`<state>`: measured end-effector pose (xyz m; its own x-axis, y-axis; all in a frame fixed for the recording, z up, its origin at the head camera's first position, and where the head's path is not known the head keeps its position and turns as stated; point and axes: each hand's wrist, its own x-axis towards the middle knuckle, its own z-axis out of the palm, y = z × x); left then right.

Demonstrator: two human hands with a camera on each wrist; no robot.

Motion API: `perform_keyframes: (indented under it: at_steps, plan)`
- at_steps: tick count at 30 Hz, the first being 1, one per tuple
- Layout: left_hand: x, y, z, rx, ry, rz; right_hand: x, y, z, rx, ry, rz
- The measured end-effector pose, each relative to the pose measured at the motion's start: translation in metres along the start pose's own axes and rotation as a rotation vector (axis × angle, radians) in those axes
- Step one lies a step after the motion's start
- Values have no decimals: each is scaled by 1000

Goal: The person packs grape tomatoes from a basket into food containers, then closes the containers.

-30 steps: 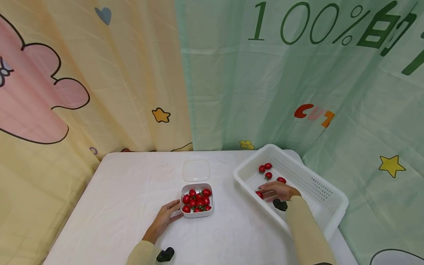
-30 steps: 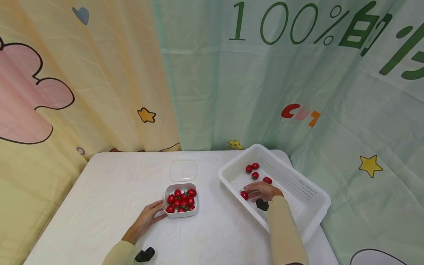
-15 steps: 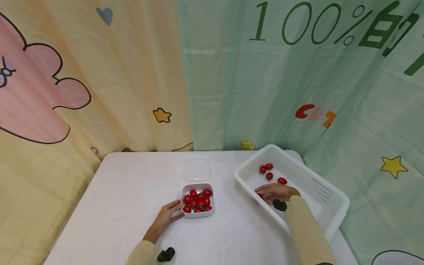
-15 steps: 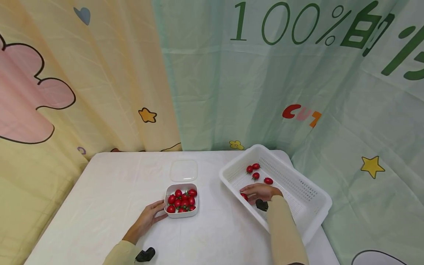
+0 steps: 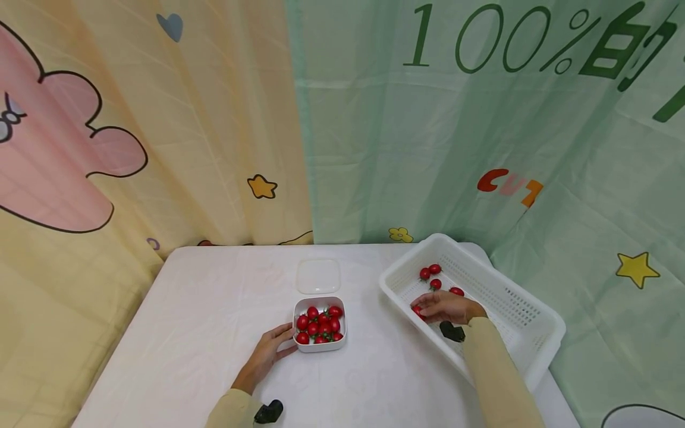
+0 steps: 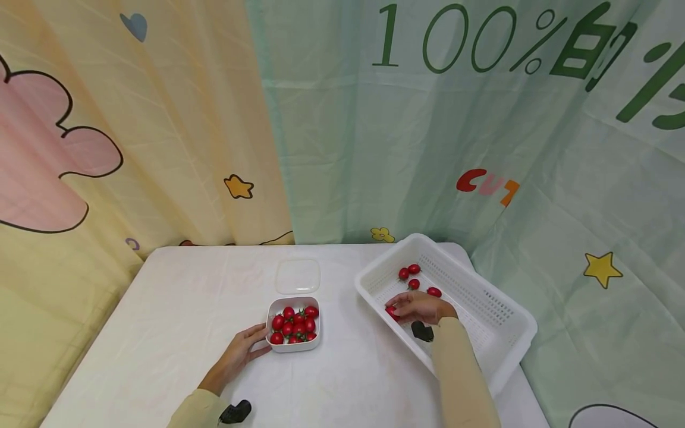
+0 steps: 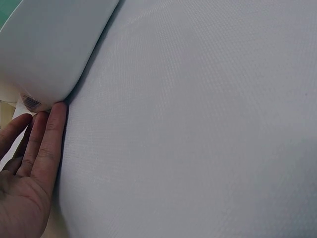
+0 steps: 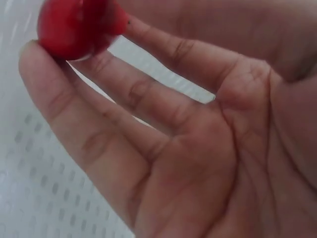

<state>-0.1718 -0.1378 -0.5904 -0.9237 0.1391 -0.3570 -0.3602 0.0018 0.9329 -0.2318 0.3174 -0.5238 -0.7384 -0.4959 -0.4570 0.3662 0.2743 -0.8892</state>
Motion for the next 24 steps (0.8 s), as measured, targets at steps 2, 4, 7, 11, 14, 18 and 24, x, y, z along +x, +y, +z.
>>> perform_keyframes:
  at_steps: [2,4,7,11,14,18,24]
  plan:
    - [0,0,0,-4,6,0,-3,-4,3,-8,8,-10]
    - [0,0,1,-7,15,-1,-6,-7,5,-23,22,-23]
    - [1,-1,0,-8,17,2,-9,-11,9,-53,44,-48]
    - [1,-1,0,-5,11,5,-11,-14,12,-82,71,-76]
    - [0,-1,0,-5,6,3,-13,-16,14,-87,97,-82]
    - [0,-1,-1,-9,5,5,-15,-19,17,-89,123,-105]
    - [0,-2,-1,-24,5,16,-20,-25,24,-136,174,-118]
